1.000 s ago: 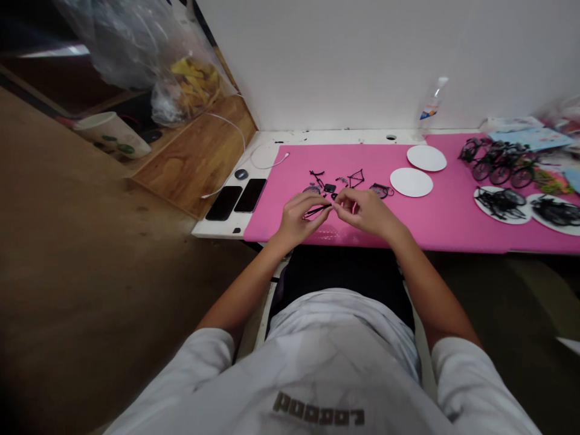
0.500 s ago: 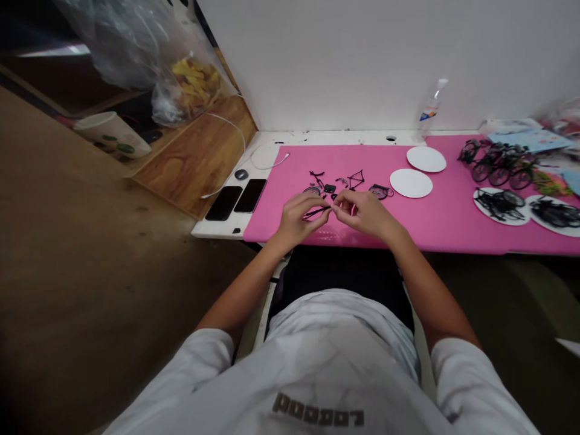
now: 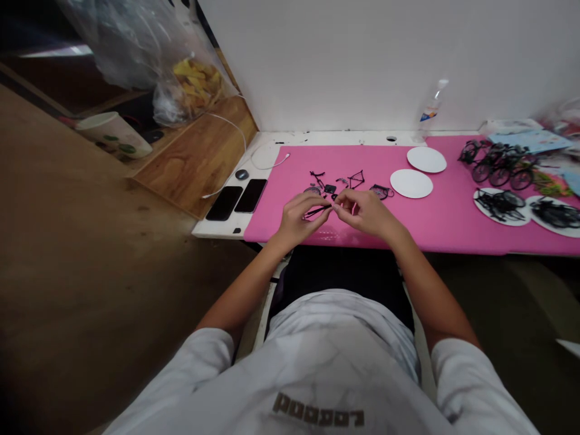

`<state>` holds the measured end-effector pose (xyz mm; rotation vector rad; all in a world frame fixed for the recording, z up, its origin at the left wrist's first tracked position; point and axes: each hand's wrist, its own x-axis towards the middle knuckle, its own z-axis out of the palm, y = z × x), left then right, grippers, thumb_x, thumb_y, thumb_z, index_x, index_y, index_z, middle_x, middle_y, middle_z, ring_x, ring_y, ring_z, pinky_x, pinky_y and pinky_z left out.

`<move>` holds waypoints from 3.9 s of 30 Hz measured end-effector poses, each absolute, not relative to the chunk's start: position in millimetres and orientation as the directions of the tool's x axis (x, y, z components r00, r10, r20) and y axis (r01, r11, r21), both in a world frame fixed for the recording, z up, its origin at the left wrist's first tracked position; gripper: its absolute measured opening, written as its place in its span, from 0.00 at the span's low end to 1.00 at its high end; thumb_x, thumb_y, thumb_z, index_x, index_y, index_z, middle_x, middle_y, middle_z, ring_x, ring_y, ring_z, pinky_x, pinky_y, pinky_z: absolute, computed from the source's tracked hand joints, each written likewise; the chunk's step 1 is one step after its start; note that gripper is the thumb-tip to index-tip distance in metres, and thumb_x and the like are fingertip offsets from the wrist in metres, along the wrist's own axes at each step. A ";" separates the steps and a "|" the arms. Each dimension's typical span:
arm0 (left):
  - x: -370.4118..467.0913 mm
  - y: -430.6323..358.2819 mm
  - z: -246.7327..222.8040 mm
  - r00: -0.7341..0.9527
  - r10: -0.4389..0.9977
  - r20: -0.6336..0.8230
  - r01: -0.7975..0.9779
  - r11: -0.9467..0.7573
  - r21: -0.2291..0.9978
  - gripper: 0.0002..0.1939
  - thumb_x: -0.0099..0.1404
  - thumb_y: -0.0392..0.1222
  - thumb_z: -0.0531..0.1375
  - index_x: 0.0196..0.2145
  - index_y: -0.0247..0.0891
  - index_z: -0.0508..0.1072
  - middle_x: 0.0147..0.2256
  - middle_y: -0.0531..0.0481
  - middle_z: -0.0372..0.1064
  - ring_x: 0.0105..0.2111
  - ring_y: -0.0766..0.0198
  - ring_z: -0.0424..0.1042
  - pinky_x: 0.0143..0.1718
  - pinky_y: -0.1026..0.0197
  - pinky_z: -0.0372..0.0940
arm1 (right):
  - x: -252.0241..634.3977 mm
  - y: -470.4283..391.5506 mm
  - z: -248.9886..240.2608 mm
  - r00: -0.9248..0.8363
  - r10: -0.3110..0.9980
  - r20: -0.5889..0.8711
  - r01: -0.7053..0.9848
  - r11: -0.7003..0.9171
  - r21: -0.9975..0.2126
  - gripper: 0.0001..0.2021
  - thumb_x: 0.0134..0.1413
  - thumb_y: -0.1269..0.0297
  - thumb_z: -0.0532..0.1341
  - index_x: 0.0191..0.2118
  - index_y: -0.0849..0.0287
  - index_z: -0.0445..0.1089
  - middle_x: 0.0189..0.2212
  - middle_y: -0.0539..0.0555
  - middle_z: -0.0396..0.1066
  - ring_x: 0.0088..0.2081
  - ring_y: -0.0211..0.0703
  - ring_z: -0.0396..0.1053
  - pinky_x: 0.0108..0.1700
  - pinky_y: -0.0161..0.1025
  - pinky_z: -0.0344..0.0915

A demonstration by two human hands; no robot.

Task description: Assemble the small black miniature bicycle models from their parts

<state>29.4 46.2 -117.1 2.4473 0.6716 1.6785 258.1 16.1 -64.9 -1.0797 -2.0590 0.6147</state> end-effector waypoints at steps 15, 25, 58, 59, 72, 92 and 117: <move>28.6 44.9 -115.2 0.319 0.467 0.825 0.334 -0.870 0.364 0.07 0.76 0.39 0.67 0.49 0.39 0.82 0.42 0.44 0.86 0.43 0.60 0.85 0.48 0.56 0.77 | 259.9 18.8 -68.6 -0.375 0.813 0.445 0.478 0.581 -0.659 0.10 0.65 0.55 0.70 0.47 0.54 0.78 0.28 0.50 0.76 0.29 0.42 0.73 0.35 0.40 0.69; 28.4 46.9 -118.1 0.325 0.455 0.829 0.348 -0.873 0.343 0.08 0.77 0.40 0.67 0.51 0.39 0.82 0.43 0.44 0.86 0.43 0.60 0.85 0.47 0.57 0.78 | 258.9 19.5 -70.3 -0.385 0.792 0.473 0.486 0.610 -0.626 0.09 0.66 0.57 0.68 0.46 0.54 0.80 0.29 0.51 0.77 0.29 0.42 0.73 0.34 0.40 0.69; 27.5 54.1 -128.5 0.262 0.579 0.772 0.327 -0.806 0.493 0.13 0.73 0.41 0.72 0.54 0.41 0.81 0.45 0.44 0.86 0.47 0.57 0.84 0.53 0.52 0.77 | 257.4 34.0 -98.8 -0.290 0.707 0.645 0.504 0.686 -0.526 0.10 0.62 0.59 0.70 0.44 0.55 0.88 0.25 0.51 0.81 0.24 0.42 0.75 0.32 0.39 0.74; 27.5 55.8 -130.1 0.249 0.625 0.740 0.309 -0.775 0.551 0.15 0.72 0.42 0.73 0.54 0.41 0.81 0.46 0.44 0.85 0.48 0.56 0.84 0.52 0.53 0.77 | 258.7 36.5 -101.1 -0.277 0.715 0.642 0.494 0.679 -0.544 0.11 0.62 0.58 0.70 0.44 0.55 0.88 0.24 0.51 0.81 0.23 0.41 0.75 0.31 0.39 0.73; 27.7 104.3 -192.9 0.205 0.935 0.289 -0.118 -0.270 0.956 0.28 0.57 0.50 0.81 0.51 0.37 0.83 0.52 0.38 0.83 0.43 0.58 0.84 0.50 0.52 0.79 | 268.2 72.0 -149.5 -0.234 0.933 0.272 0.398 0.347 -0.849 0.19 0.58 0.46 0.73 0.42 0.58 0.88 0.25 0.55 0.79 0.24 0.44 0.73 0.28 0.40 0.68; 23.3 118.6 -215.6 0.162 0.982 0.101 -0.315 -0.046 0.948 0.31 0.55 0.51 0.81 0.51 0.36 0.81 0.41 0.42 0.84 0.38 0.59 0.85 0.49 0.52 0.80 | 290.2 91.7 -178.4 0.077 0.909 0.410 0.646 0.267 -0.715 0.17 0.64 0.50 0.65 0.42 0.58 0.86 0.27 0.55 0.77 0.29 0.47 0.70 0.36 0.43 0.64; 31.6 116.6 -215.2 0.231 0.968 0.100 -0.249 -0.041 0.968 0.20 0.61 0.48 0.78 0.44 0.33 0.81 0.36 0.43 0.83 0.32 0.62 0.82 0.44 0.53 0.80 | 359.9 106.5 -177.8 0.429 0.851 0.304 0.731 -0.130 -0.670 0.09 0.59 0.61 0.67 0.39 0.60 0.82 0.33 0.59 0.81 0.36 0.52 0.73 0.43 0.46 0.70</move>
